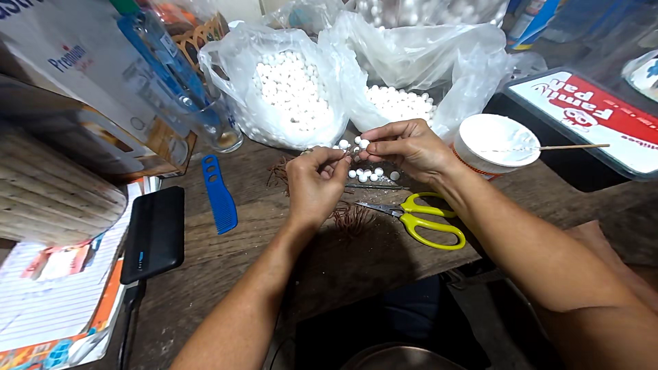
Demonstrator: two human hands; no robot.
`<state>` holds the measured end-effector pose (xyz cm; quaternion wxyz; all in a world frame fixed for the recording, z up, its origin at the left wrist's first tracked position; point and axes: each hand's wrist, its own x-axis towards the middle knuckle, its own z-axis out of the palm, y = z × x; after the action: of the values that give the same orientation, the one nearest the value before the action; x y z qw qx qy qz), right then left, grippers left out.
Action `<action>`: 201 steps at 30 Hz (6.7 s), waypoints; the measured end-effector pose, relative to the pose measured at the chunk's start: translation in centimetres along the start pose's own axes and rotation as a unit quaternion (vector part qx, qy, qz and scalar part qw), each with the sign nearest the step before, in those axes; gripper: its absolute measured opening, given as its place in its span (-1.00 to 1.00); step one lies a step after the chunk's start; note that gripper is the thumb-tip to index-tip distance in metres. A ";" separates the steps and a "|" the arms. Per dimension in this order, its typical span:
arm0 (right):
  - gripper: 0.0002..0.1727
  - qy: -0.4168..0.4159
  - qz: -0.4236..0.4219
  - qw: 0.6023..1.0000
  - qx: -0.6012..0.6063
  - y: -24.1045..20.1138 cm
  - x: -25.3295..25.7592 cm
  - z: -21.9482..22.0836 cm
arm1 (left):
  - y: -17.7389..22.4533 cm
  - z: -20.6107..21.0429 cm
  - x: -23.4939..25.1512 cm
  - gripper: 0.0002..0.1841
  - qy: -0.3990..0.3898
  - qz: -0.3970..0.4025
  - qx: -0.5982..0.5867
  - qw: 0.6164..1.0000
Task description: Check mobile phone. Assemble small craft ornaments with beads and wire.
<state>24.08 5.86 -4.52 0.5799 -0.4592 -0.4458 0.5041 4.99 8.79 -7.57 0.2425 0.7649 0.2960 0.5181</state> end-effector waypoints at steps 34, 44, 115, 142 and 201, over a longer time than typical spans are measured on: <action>-0.78 -0.040 -0.137 0.987 -0.073 1.0 0.2 -0.3 | 0.0 0.2 -0.3 -0.89 -0.013 0.084 0.100 0.991; -0.78 -0.039 -0.148 0.985 -0.080 1.2 0.2 -0.2 | 0.0 0.2 -0.4 -0.88 -0.014 0.095 0.116 0.989; -0.83 -0.087 -0.278 0.938 -0.187 1.1 0.3 -0.9 | -0.2 0.2 -0.3 -0.82 -0.025 0.142 0.143 0.979; -0.69 -0.042 -0.136 0.990 0.001 0.8 0.3 -0.6 | 0.2 -0.3 0.1 -0.85 0.021 0.018 0.054 0.998; -0.79 -0.011 -0.323 0.933 -0.159 1.4 -0.2 0.2 | 0.3 0.0 -0.1 -0.89 0.004 -0.019 -0.022 1.000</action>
<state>23.65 5.77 -5.83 0.6259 -0.3712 -0.6508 0.2166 4.97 8.49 -7.46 0.2681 0.7512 0.3004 0.5231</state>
